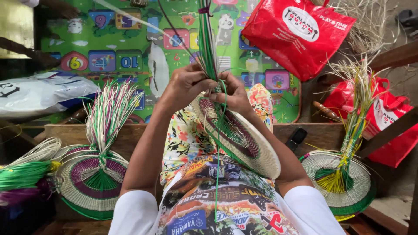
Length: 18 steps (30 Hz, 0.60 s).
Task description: The person weaves a basket by hand, interlacing green and white plastic strips around a circular base. They repeatedly pull and adjust the strips to tighten the weave, working on the same basket throughout the clip.
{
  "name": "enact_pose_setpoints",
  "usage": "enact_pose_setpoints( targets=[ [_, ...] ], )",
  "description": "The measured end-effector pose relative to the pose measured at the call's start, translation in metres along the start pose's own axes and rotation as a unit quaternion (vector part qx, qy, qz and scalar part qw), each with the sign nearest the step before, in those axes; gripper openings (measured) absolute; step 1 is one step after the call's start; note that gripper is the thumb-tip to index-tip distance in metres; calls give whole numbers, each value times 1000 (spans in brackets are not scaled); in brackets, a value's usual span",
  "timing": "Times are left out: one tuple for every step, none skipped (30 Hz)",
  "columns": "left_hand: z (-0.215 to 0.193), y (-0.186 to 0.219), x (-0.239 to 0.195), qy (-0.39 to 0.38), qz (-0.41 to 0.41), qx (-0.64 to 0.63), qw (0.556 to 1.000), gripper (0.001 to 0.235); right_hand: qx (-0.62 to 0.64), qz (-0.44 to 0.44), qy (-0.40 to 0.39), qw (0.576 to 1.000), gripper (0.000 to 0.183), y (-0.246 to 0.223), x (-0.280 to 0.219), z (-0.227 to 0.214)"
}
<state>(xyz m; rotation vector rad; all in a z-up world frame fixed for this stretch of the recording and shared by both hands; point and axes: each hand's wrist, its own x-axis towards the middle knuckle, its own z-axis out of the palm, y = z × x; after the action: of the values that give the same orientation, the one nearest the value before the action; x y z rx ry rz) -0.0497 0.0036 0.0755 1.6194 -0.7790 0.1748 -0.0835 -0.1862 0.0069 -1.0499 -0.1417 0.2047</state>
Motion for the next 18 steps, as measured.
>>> enact_pose_setpoints(
  targets=[
    [-2,-1,-4,3,-1,4,1000,16,1,1,-4,1000,55,16,4,-4],
    [-3,-1,-9,45,-26,36,998,21,-3,9,35,999,56,31,8,-8],
    [-4,-2,-14,87,-51,69,993,27,-8,17,75,997,57,47,11,-12],
    [-3,-4,-20,90,-52,72,992,27,-7,19,71,997,57,47,12,-8],
    [-1,-7,-27,110,-71,96,987,30,-37,11,70,997,54,47,13,-3],
    [0,-10,-34,131,-91,120,980,32,-66,4,70,995,51,47,14,1],
    [-1,-7,-37,135,-94,122,979,32,-65,8,66,996,51,42,13,12],
    [-2,-4,-40,150,-109,130,974,32,-80,-3,52,995,47,35,13,21],
    [-2,-1,-43,165,-125,138,969,34,-95,-14,38,995,45,29,12,31],
    [-2,-5,-47,169,-126,139,968,34,-95,-13,35,995,45,19,11,34],
    [-2,-8,-50,188,-123,121,967,34,-162,-42,22,986,56,8,10,38],
    [-3,-11,-51,206,-118,103,966,36,-227,-74,10,971,67,-3,10,41],
    [-6,-6,-51,209,-117,105,965,36,-226,-75,7,971,67,-11,13,44],
    [-8,0,-52,194,-125,122,965,37,-231,-117,13,966,56,-20,16,46],
    [-10,6,-52,180,-133,139,965,38,-236,-159,19,959,45,-28,19,48],
    [-10,-1,-57,181,-133,139,965,38,-236,-158,19,959,45,-37,20,54],
    [-10,-7,-62,174,-143,140,964,38,-291,-188,6,938,35,-47,22,60],
    [-9,-15,-66,166,-151,141,964,39,-345,-218,-7,913,26,-56,24,65]
  ],
)
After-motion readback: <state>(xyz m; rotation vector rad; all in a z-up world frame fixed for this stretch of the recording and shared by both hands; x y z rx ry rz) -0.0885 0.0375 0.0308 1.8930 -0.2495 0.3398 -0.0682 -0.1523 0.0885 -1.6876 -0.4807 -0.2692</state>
